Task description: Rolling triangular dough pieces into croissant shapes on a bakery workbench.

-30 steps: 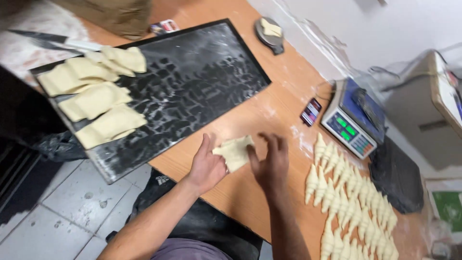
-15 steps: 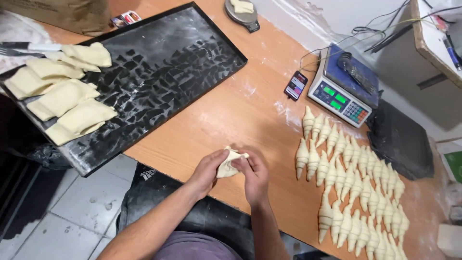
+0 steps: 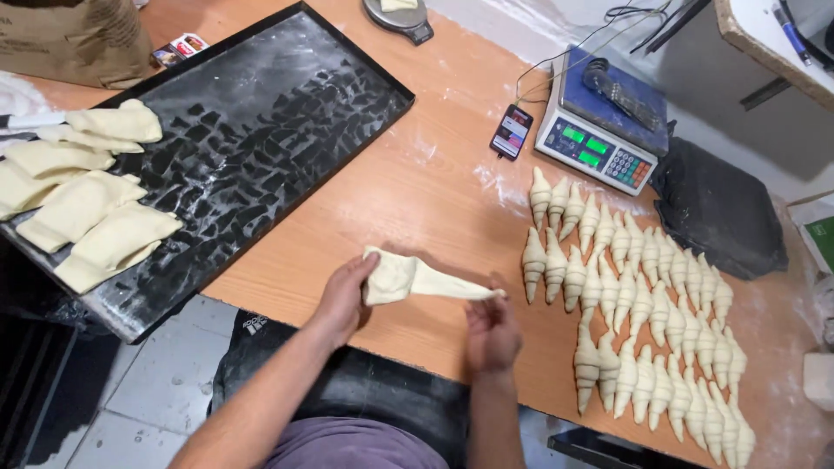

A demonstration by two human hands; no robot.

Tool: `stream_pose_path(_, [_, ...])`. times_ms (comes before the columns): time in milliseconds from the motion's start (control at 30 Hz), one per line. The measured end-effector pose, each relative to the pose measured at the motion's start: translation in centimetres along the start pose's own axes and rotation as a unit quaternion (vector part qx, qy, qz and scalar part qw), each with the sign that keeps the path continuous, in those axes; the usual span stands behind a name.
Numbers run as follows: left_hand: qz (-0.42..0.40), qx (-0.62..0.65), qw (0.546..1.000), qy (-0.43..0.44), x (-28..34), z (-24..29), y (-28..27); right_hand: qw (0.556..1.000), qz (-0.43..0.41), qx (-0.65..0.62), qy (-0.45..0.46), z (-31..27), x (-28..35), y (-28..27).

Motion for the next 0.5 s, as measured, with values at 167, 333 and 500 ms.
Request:
stream_pose_path(167, [-0.087,-0.268,0.960,-0.001,1.9,4.4,5.3,0.984,-0.146,0.064,0.080,-1.6,1.1,-3.2])
stream_pose_path(333, [-0.265,-0.474,0.838,0.048,3.4,6.6,12.7,0.921,-0.278,0.269,0.043,-2.6,2.8,8.7])
stream_pose_path(500, [-0.211,-0.694,0.672,0.151,6.0,11.2,18.2,0.885,-0.349,0.300,0.071,4.5,2.0,10.5])
Point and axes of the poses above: each hand's wrist, its own x-axis away from the middle knuckle, its own y-axis out of the palm, z = x × y, the point moved 8 cm from there along -x, towards the middle knuckle, and after that the axes turned 7 degrees about -z, right-handed, at the moved point
